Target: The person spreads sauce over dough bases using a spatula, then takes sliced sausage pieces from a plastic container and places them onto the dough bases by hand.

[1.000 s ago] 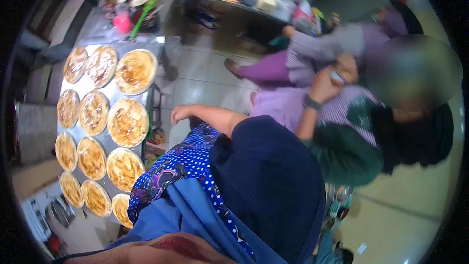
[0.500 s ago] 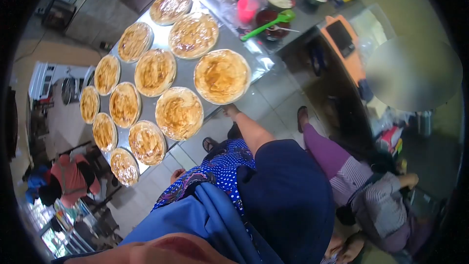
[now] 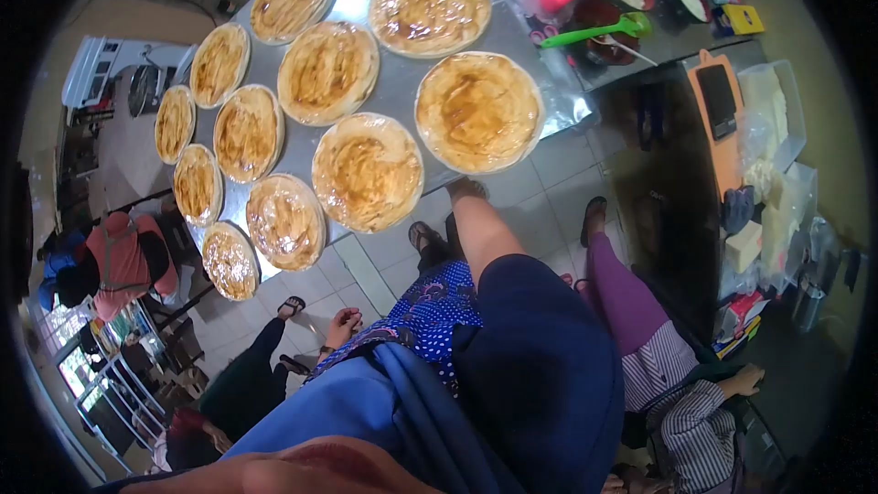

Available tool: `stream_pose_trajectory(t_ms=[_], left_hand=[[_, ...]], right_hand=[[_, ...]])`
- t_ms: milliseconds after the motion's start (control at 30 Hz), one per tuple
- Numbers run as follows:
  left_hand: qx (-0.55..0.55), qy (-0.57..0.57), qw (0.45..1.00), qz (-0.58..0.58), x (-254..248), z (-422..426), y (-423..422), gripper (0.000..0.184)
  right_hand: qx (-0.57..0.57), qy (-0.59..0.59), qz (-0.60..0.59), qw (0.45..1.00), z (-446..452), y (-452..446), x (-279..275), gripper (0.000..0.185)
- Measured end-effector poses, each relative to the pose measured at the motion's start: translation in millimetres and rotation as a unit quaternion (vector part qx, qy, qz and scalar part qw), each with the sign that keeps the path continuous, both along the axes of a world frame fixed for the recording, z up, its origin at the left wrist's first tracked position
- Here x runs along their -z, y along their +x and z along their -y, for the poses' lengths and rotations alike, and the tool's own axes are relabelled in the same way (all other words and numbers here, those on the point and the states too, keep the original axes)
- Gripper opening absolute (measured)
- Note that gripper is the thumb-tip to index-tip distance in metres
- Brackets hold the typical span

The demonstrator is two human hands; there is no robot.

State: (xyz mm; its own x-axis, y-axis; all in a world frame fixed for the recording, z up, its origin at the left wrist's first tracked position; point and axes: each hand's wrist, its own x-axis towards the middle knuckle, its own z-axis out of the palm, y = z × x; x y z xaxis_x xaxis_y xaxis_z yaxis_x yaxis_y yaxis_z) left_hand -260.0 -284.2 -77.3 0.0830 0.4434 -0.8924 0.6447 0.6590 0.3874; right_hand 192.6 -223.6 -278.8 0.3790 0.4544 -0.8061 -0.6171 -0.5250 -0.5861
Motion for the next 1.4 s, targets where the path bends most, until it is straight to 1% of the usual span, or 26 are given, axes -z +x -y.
stream_pose_trajectory(t_ms=[33, 100, 233, 267, 300, 367, 400, 433, 500, 567, 700, 767, 800, 833, 867, 933, 1000, 1100, 1267, 1400], left_hand=[[-0.005, 0.001, 1.000, -0.004, 0.6, -1.0, -3.3, 0.025], [0.041, 0.012, 0.999, 0.018, -1.0, -3.5, -10.3, 0.027], [0.028, 0.051, 0.997, 0.057, -11.3, -9.9, -17.6, 0.027], [0.008, 0.044, 0.998, 0.045, -18.2, -15.6, -12.0, 0.025], [0.004, 0.044, 0.998, 0.045, -13.7, -18.9, -14.7, 0.025], [0.039, 0.081, 0.992, 0.086, -5.6, -26.5, -16.5, 0.024], [0.046, 0.072, 0.994, 0.070, -1.2, -30.5, -17.4, 0.025], [0.041, 0.072, 0.994, 0.068, 6.1, -37.2, -15.5, 0.025], [0.058, 0.092, 0.988, 0.105, 21.9, -44.1, -14.3, 0.027], [0.130, 0.105, 0.983, 0.079, 23.5, -64.1, 5.0, 0.027], [0.114, 0.122, 0.981, 0.101, 53.2, -86.1, 54.3, 0.036], [0.102, 0.209, 0.960, 0.156, 91.8, -88.5, 72.7, 0.036], [0.093, 0.207, 0.961, 0.159, 114.1, -91.6, 81.5, 0.036], [0.163, 0.249, 0.953, 0.064, 135.6, -94.1, 90.5, 0.038], [0.231, 0.285, 0.929, -0.033, 135.3, -98.5, 104.8, 0.041], [0.215, 0.277, 0.936, -0.033, 124.9, -108.1, 129.5, 0.040], [0.183, 0.274, 0.944, -0.035, 130.7, -112.1, 148.1, 0.040], [0.121, 0.275, 0.952, -0.050, 151.9, -113.7, 166.7, 0.039], [-0.013, 0.276, 0.959, -0.063, 173.4, -112.1, 187.1, 0.038], [-0.131, 0.273, 0.951, -0.055, 180.4, -107.6, 191.5, 0.038]], right_hand=[[0.004, -0.002, -0.001, 1.000, -1.5, -3.3, 1.4, 0.038], [0.012, -0.004, -0.002, 1.000, -4.7, -8.4, 0.9, 0.038], [0.022, -0.006, 0.000, 1.000, -7.2, -17.5, -3.1, 0.038], [0.024, -0.008, 0.001, 1.000, -6.2, -21.3, -3.7, 0.037], [0.025, -0.008, 0.001, 1.000, -6.0, -24.2, -4.3, 0.037], [0.029, -0.010, 0.004, 1.000, -5.6, -28.9, -5.0, 0.037], [0.030, -0.009, 0.005, 1.000, -6.7, -30.0, -3.7, 0.037], [0.032, -0.007, 0.008, 0.999, -7.7, -29.3, -3.3, 0.037], [0.035, -0.006, 0.009, 0.999, -7.2, -31.0, -1.8, 0.037], [0.039, -0.007, 0.017, 0.999, -5.8, -28.2, -3.0, 0.036], [0.046, -0.026, 0.048, 0.997, 8.3, -6.3, -10.8, 0.036], [0.046, -0.046, 0.072, 0.995, 24.4, 13.4, -16.3, 0.035], [0.046, -0.055, 0.082, 0.994, 31.4, 24.9, -19.3, 0.035], [0.046, -0.067, 0.092, 0.992, 39.6, 36.9, -20.0, 0.035], [0.045, -0.078, 0.104, 0.990, 46.9, 51.6, -20.9, 0.035], [0.043, -0.101, 0.123, 0.986, 57.6, 78.8, -20.5, 0.035], [0.036, -0.123, 0.142, 0.982, 65.8, 106.1, -17.4, 0.034], [0.020, -0.155, 0.151, 0.976, 82.7, 139.3, -9.9, 0.034], [-0.016, -0.191, 0.141, 0.971, 101.7, 169.2, 11.8, 0.033], [-0.047, -0.201, 0.131, 0.970, 100.2, 184.0, 26.1, 0.033]])
